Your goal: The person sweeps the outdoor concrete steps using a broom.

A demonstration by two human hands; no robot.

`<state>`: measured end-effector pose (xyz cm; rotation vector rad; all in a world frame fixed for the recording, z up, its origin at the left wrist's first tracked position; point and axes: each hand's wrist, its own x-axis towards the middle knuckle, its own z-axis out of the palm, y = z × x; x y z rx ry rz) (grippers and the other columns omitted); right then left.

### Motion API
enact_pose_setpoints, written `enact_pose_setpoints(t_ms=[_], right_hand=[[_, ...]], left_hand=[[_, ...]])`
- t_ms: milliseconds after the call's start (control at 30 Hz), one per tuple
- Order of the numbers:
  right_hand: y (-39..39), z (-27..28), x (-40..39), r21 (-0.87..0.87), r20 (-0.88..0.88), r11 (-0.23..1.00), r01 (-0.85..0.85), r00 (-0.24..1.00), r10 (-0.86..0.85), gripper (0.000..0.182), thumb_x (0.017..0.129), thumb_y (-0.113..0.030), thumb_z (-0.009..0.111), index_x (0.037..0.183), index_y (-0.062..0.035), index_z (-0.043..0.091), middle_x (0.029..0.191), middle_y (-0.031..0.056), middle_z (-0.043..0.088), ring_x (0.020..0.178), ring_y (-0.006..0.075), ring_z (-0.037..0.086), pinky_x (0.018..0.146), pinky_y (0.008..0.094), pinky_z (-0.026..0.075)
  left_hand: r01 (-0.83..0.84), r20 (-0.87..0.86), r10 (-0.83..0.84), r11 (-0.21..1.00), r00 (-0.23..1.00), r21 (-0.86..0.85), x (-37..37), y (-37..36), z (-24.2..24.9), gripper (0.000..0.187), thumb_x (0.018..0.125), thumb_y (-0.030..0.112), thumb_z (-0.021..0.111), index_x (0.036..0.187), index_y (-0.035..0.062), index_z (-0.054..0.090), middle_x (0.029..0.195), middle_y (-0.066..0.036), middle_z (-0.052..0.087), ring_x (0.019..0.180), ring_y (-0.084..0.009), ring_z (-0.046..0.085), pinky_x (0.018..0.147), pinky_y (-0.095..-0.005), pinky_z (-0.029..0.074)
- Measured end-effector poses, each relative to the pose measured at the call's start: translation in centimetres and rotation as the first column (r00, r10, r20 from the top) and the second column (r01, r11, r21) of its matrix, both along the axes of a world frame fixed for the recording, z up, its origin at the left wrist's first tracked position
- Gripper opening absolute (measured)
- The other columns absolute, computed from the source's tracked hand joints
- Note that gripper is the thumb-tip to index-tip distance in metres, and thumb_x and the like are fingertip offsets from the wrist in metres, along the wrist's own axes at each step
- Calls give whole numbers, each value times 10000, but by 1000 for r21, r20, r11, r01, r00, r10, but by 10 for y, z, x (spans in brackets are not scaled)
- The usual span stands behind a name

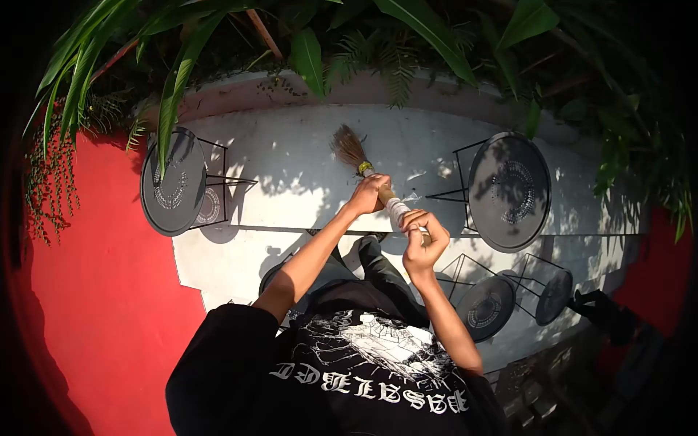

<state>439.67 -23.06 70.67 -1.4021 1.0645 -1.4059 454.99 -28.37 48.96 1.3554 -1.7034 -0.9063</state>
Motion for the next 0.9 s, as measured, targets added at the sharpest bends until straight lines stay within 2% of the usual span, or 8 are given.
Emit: enact_pose_setpoints(t_ms=[67,300,433,567,600,767,833,900], right_hand=[[30,42,-33,58,-21,998,12,1000,-11,166,905,-39,540,754,15,500,707,122,601,681,205,573,694,347,493],[78,112,-68,-91,174,995,-42,983,57,295,977,-255,577,790,-39,501,642,93,563,634,227,543,810,445,453],[58,32,-15,-47,318,998,-43,946,56,115,811,-12,529,706,24,499,654,125,583,617,241,560,689,396,506],[96,44,2,198,-127,976,95,989,-70,135,789,13,541,673,24,475,637,111,583,583,212,548,643,330,483],[116,63,-8,177,-96,968,175,982,-160,148,796,-6,541,667,21,474,629,112,578,570,206,543,639,326,479],[165,181,-21,46,-298,938,344,901,-316,289,881,-158,642,682,-10,494,591,84,555,533,201,530,632,349,450],[174,206,-20,-35,-280,935,353,895,-349,313,895,-218,665,701,-32,503,581,67,536,522,180,506,639,366,415],[181,214,-25,-77,-153,928,365,915,-373,290,877,-237,650,714,-46,505,580,66,538,518,190,498,678,393,416]], left_hand=[[129,-224,-143,989,964,-78,-45,29,-5,313,631,45,728,904,47,577,866,-167,646,902,-419,626,797,-479,471],[103,152,-107,994,983,34,-26,58,156,367,615,93,806,921,73,604,932,-93,635,1030,-375,572,841,-479,460],[69,253,-57,997,966,-38,38,40,56,302,671,159,829,855,70,605,864,-129,621,954,-374,586,830,-440,459],[595,-151,-580,799,801,89,-4,78,-21,258,671,88,787,865,78,617,909,-108,640,986,-361,599,877,-457,455],[552,-279,-537,833,796,-29,-41,105,-23,293,647,83,790,861,78,591,873,-101,626,934,-357,591,846,-440,443],[814,-534,-725,570,435,-112,-147,180,89,229,699,15,737,850,52,568,882,-110,650,928,-332,611,868,-419,459],[692,-562,-665,691,493,-210,-154,199,100,211,710,16,731,846,52,574,869,-108,644,922,-337,607,877,-422,462],[793,-415,-727,609,547,-22,-107,151,156,210,696,0,710,861,53,591,896,-106,660,947,-354,610,890,-439,476]])
